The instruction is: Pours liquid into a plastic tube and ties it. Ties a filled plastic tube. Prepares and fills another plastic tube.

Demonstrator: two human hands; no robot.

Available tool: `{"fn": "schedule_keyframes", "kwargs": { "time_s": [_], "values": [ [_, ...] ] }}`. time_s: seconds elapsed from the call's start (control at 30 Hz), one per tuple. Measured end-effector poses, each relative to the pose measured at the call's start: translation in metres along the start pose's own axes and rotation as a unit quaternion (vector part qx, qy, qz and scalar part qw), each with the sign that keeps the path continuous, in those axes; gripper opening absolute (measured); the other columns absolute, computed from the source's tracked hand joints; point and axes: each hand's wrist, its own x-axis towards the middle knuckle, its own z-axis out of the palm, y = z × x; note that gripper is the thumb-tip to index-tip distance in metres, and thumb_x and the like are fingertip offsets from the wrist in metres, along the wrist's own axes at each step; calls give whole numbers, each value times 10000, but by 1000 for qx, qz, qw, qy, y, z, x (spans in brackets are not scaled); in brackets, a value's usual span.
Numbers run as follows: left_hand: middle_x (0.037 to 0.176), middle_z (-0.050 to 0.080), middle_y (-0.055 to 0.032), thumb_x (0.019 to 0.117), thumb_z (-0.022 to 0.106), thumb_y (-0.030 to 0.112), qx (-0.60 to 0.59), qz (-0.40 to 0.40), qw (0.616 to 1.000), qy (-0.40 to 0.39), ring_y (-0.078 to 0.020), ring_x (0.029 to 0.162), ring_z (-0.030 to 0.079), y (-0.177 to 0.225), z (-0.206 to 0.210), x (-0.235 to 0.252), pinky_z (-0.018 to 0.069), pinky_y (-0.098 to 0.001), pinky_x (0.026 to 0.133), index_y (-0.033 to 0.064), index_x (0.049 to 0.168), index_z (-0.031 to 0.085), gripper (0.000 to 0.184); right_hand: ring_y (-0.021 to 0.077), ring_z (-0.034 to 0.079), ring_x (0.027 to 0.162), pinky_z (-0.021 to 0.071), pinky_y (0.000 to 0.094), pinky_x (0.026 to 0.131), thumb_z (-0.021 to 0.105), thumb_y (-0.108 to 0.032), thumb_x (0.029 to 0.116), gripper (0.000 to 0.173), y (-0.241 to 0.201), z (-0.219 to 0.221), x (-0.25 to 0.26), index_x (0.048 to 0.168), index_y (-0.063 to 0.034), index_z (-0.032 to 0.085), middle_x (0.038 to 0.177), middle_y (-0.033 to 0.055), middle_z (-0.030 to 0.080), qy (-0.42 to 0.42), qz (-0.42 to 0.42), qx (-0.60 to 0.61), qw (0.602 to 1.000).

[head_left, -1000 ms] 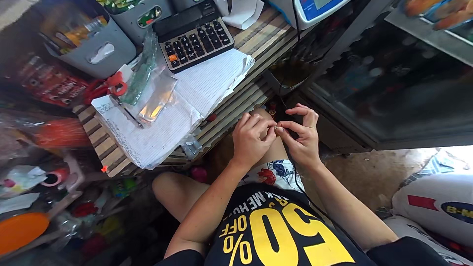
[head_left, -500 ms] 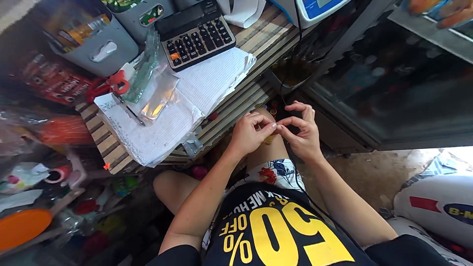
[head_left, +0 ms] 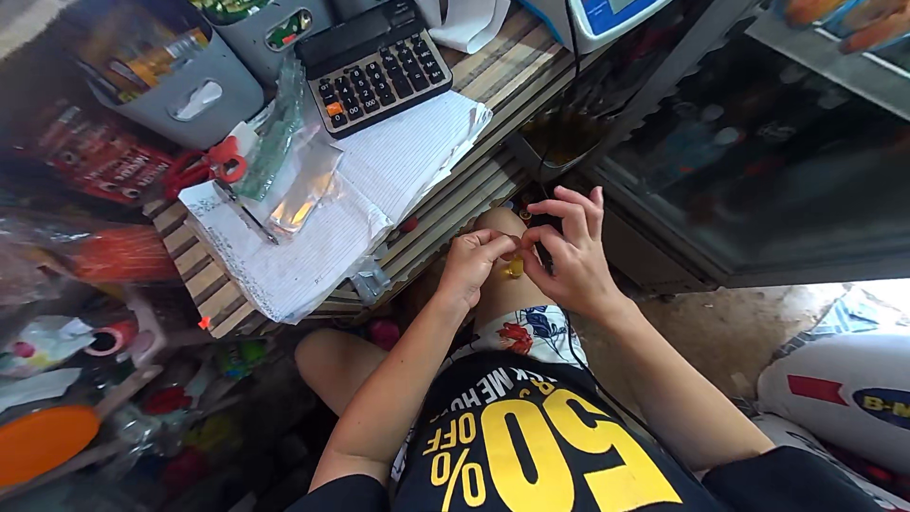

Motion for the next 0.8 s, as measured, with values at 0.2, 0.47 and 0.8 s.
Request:
{"fn": "schedule_keyframes", "kwargs": {
  "time_s": [0.2, 0.47, 0.8],
  "values": [
    [853, 641, -22, 1043, 577, 173, 17, 3, 999, -31, -91, 787, 576, -2, 6, -2, 492, -279, 758, 33, 993, 703, 196, 150, 443, 1339, 445, 371, 1054, 521, -327, 1019, 188, 6, 11, -12, 943, -177, 603, 1428, 1, 486, -28, 242, 360, 901],
    [871, 635, -53, 1053, 549, 138, 89, 27, 995, -36, -95, 763, 580, 2, 6, -8, 495, -266, 707, 13, 1038, 683, 184, 204, 580, 1171, 466, 346, 1042, 694, -131, 959, 72, -2, 1, -10, 965, -72, 736, 1172, 122, 632, 87, 41, 85, 992],
    [934, 657, -58, 900, 729, 34, 264, 221, 939, 9, -127, 787, 617, -5, 6, 9, 523, -278, 692, 63, 972, 737, 78, 124, 613, 1046, 536, 236, 884, 644, -83, 988, 74, 5, 13, -15, 1000, -32, 697, 1134, 121, 594, 115, 30, 105, 987]
  ]
}}
